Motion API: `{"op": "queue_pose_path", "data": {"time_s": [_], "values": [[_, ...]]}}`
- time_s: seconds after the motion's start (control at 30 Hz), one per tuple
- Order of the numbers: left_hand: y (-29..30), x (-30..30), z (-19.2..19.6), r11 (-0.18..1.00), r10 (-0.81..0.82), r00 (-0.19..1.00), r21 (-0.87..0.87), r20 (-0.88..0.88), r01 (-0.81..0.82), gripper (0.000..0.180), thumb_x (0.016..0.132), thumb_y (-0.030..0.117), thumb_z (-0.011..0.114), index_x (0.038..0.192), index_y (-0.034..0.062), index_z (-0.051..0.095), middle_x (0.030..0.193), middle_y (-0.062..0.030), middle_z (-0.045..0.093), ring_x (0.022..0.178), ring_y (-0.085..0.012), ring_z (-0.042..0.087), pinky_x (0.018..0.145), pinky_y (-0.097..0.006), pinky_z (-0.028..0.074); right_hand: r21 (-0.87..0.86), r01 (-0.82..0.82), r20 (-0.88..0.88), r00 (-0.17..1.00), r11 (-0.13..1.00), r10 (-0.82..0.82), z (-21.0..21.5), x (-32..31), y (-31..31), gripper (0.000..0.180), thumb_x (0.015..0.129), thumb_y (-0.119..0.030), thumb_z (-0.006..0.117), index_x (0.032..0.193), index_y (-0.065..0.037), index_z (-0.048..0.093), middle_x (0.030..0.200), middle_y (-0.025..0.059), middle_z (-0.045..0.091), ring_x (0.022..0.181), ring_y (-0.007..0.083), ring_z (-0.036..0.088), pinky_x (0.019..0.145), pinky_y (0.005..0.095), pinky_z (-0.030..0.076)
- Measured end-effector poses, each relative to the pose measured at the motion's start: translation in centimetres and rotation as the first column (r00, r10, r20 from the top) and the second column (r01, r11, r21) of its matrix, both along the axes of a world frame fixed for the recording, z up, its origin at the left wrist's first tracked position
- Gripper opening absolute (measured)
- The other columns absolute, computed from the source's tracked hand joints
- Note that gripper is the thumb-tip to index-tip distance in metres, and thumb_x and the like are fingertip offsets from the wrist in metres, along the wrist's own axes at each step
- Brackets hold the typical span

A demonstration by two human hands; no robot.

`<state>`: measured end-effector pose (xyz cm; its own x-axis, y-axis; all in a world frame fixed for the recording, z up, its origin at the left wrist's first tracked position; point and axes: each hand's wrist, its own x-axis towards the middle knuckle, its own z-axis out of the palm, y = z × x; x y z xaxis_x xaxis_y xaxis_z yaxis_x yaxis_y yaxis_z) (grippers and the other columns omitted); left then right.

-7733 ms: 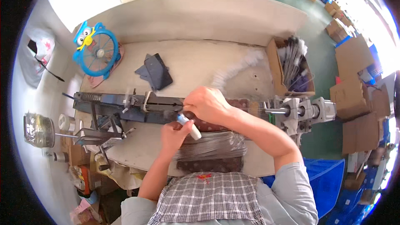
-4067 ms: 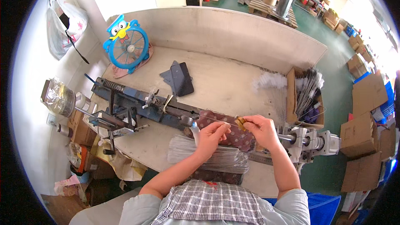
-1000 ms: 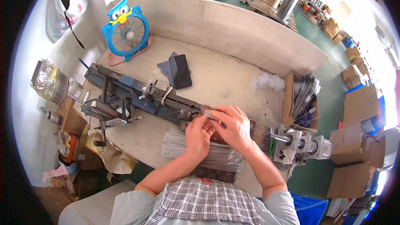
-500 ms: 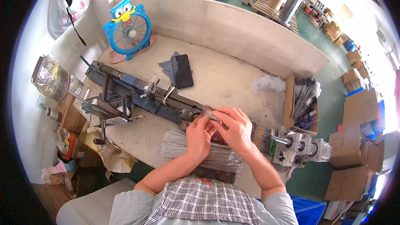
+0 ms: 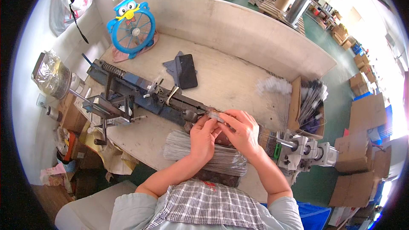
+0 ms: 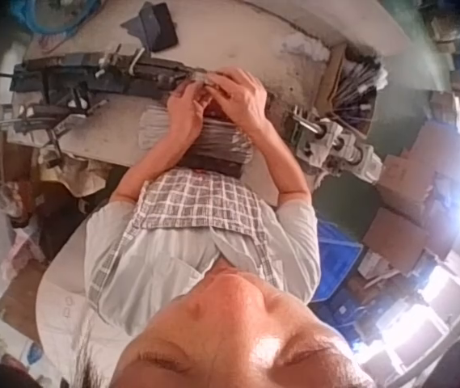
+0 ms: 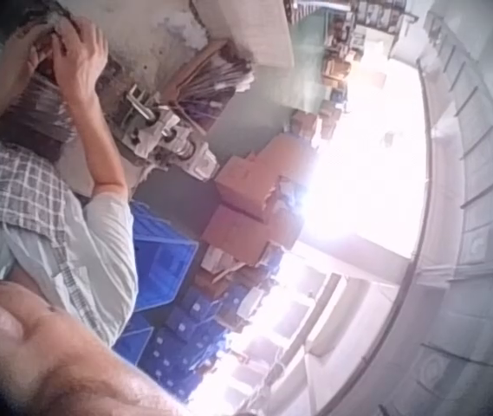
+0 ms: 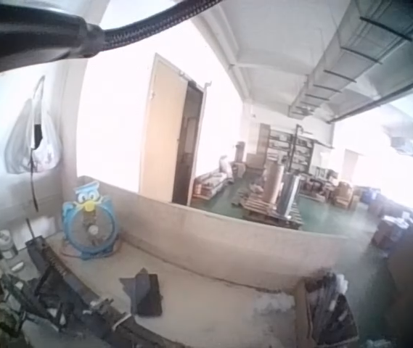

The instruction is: The recorder is using a manual assembly machine to insert bristles into tubes and applying adhesive.

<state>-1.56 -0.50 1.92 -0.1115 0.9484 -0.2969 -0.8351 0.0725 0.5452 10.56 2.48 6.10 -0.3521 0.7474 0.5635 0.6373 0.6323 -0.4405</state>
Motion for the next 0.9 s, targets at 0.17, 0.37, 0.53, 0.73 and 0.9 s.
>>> {"op": "queue_pose_path", "data": {"time_s": [0.17,0.37,0.53,0.73,0.9], "values": [[0.1,0.0,0.1,1.0,-0.031,0.999,0.002,-0.023,0.031,0.017,0.09,0.006,0.053,0.106,0.0013,0.056,0.102,-0.008,0.062,0.093,-0.0164,0.061,0.085,-0.031,0.047,0.008,0.014,0.006,1.0,1.0,-0.014,-0.3,-0.1,0.1,0.022,0.069,-0.011,0.073,0.09,-0.009,0.07,0.091,0.0043,0.065,0.078,0.023,0.063,0.07,0.0332,0.051],[0.2,0.2,0.4,1.0,-0.026,1.0,0.007,-0.009,0.026,0.016,0.09,0.006,0.053,0.105,0.0009,0.056,0.101,-0.0077,0.062,0.092,-0.0165,0.061,0.083,-0.03,0.048,-0.012,0.001,0.007,1.0,1.0,-0.001,-0.2,0.0,0.1,0.023,0.069,-0.012,0.074,0.091,-0.009,0.07,0.092,0.0042,0.065,0.079,0.023,0.063,0.071,0.0333,0.051],[-0.1,-0.4,0.8,0.998,-0.058,0.998,-0.001,-0.01,0.058,0.024,0.094,0.021,0.047,0.107,0.0022,0.055,0.104,-0.0087,0.061,0.096,-0.0192,0.06,0.087,-0.033,0.046,-0.048,0.051,0.032,0.998,0.998,-0.05,2.4,0.1,-0.5,0.024,0.068,-0.015,0.074,0.09,-0.008,0.069,0.089,0.0041,0.065,0.082,0.0239,0.062,0.072,0.0342,0.049],[-0.3,-1.0,1.0,0.995,-0.087,0.996,-0.052,0.027,0.089,0.047,0.098,0.042,0.031,0.113,0.0036,0.053,0.107,-0.0093,0.06,0.099,-0.0214,0.057,0.09,-0.037,0.043,-0.027,0.069,0.305,0.95,0.997,-0.058,0.5,1.7,-1.0,0.012,0.071,-0.014,0.069,0.082,-0.008,0.067,0.075,0.0032,0.062,0.08,0.022,0.058,0.073,0.0351,0.044],[-0.5,-1.0,1.4,0.987,-0.149,0.987,-0.072,-0.056,0.145,0.056,0.097,0.051,0.027,0.114,0.0034,0.053,0.108,-0.0092,0.059,0.1,-0.0209,0.056,0.091,-0.037,0.042,-0.001,0.068,0.274,0.96,0.998,-0.065,0.7,1.9,-1.6,0.011,0.072,-0.013,0.068,0.082,-0.008,0.067,0.075,0.0041,0.061,0.08,0.0229,0.058,0.073,0.0356,0.045]]}}
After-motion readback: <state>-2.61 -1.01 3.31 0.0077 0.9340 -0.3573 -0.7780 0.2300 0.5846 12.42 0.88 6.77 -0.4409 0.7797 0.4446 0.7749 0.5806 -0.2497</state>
